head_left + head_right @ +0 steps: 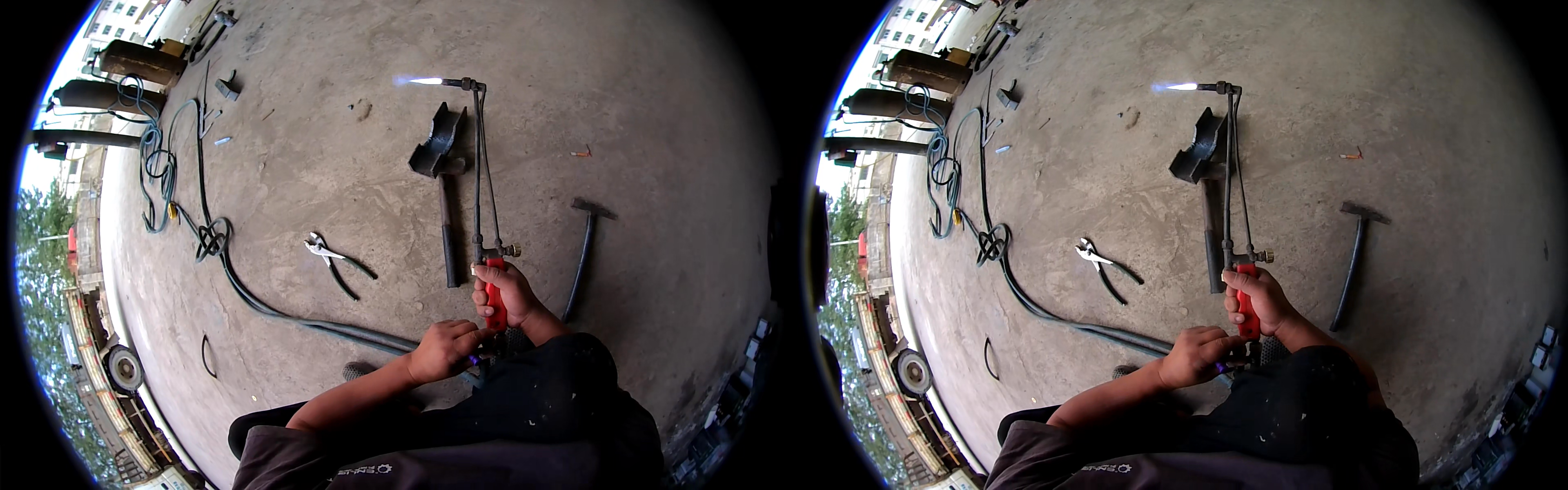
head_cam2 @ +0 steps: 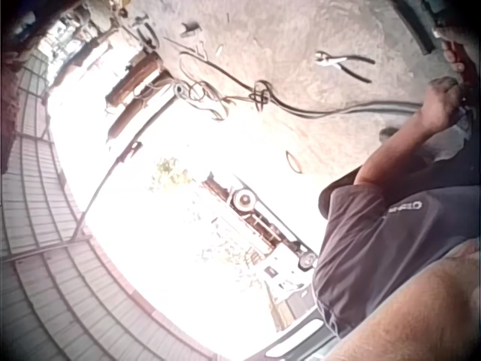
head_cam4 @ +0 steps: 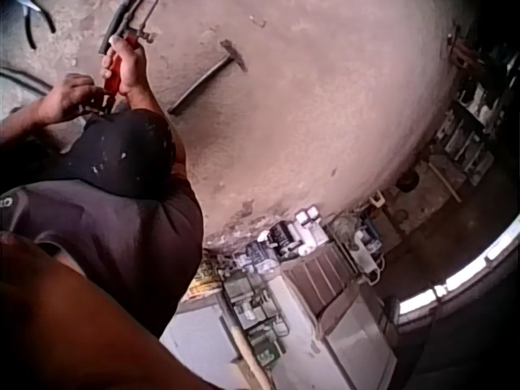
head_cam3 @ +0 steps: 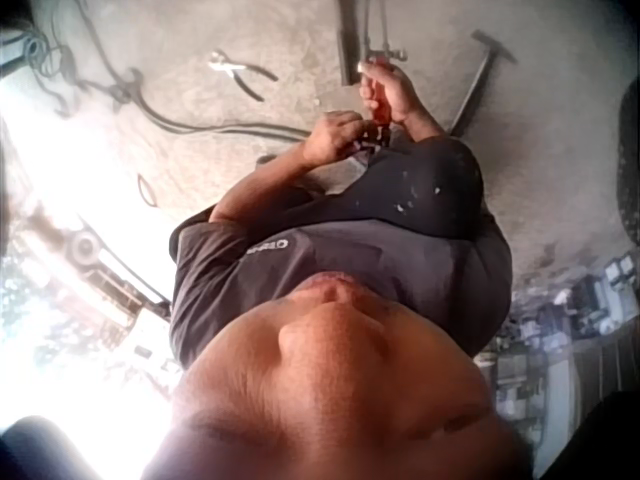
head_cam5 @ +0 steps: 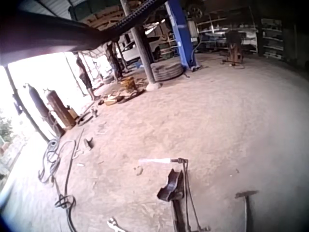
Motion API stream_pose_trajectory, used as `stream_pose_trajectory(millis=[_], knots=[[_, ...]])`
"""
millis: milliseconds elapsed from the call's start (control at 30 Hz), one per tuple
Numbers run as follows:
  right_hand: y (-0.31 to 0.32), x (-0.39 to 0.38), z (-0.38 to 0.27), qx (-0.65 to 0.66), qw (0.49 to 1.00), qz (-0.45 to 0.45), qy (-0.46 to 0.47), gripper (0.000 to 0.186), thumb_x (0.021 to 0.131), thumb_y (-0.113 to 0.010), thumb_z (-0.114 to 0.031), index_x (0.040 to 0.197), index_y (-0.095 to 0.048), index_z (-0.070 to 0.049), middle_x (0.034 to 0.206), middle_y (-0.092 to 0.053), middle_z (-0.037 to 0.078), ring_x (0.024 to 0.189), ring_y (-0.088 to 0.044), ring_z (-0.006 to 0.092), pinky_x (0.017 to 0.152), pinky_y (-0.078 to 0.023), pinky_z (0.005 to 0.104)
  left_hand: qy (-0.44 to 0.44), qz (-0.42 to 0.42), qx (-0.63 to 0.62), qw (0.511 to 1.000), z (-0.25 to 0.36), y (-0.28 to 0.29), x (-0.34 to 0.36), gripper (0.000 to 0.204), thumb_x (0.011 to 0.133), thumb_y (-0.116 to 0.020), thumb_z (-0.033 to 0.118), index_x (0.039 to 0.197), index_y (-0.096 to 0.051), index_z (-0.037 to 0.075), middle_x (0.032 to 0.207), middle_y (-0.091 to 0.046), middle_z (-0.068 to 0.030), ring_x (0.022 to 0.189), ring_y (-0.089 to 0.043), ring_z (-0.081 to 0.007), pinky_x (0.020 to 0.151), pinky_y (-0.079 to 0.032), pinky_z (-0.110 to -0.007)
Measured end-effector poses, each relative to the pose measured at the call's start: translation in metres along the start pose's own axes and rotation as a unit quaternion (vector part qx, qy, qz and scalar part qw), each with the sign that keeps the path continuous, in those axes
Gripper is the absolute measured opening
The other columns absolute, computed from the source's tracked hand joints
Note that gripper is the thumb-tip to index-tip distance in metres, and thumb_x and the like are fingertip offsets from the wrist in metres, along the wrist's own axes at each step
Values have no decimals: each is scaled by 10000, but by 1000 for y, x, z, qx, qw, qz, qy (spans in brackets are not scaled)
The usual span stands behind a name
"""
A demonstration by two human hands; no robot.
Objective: The person uses a welding torch to heat a metal piece on the floor, then stands to hammer a vehicle part on a lift. They return to the floor to continue heating the metal piece with the torch.
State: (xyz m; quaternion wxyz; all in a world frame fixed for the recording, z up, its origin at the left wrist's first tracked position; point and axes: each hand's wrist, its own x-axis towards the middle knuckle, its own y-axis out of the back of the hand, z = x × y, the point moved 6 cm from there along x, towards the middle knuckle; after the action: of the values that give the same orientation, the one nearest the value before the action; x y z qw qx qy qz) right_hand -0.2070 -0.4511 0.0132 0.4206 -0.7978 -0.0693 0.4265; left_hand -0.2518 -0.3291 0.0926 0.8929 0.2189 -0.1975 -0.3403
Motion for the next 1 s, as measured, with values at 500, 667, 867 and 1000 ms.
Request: stream_pose_trajectory(millis=[500,667,867,1000], knots=[[4,2,4,-25,999,-32,-10,275,959,-717,-304,879,-567,-87,726,-559,42,592,-556,159,471,-437,301,9,-10,-28,1000,0,0,3,580,774,-833,215,1269,-587,40,796,-626,-91,701,-658,-301,629,-523,-406],[6,1,4,-6,1000,-1,-3,285,971,-698,-315,872,-560,-87,722,-559,47,591,-555,161,474,-439,302,6,-10,-30,999,1,-1,3,588,774,-836,224,1271,-586,35,792,-628,-95,697,-658,-304,632,-523,-412],[9,1,3,-25,1000,4,7,300,978,-687,-320,845,-550,-88,696,-554,53,567,-532,151,466,-423,297,49,-20,-49,997,-7,-1,-13,627,774,-832,253,1285,-565,5,809,-609,-101,710,-647,-306,653,-526,-407],[11,1,4,-4,1000,11,7,276,981,-684,-316,873,-557,-96,725,-543,30,598,-537,144,469,-416,285,108,-38,-50,992,-28,-2,-44,583,783,-853,242,1247,-581,20,786,-590,-90,682,-639,-274,627,-526,-376]])
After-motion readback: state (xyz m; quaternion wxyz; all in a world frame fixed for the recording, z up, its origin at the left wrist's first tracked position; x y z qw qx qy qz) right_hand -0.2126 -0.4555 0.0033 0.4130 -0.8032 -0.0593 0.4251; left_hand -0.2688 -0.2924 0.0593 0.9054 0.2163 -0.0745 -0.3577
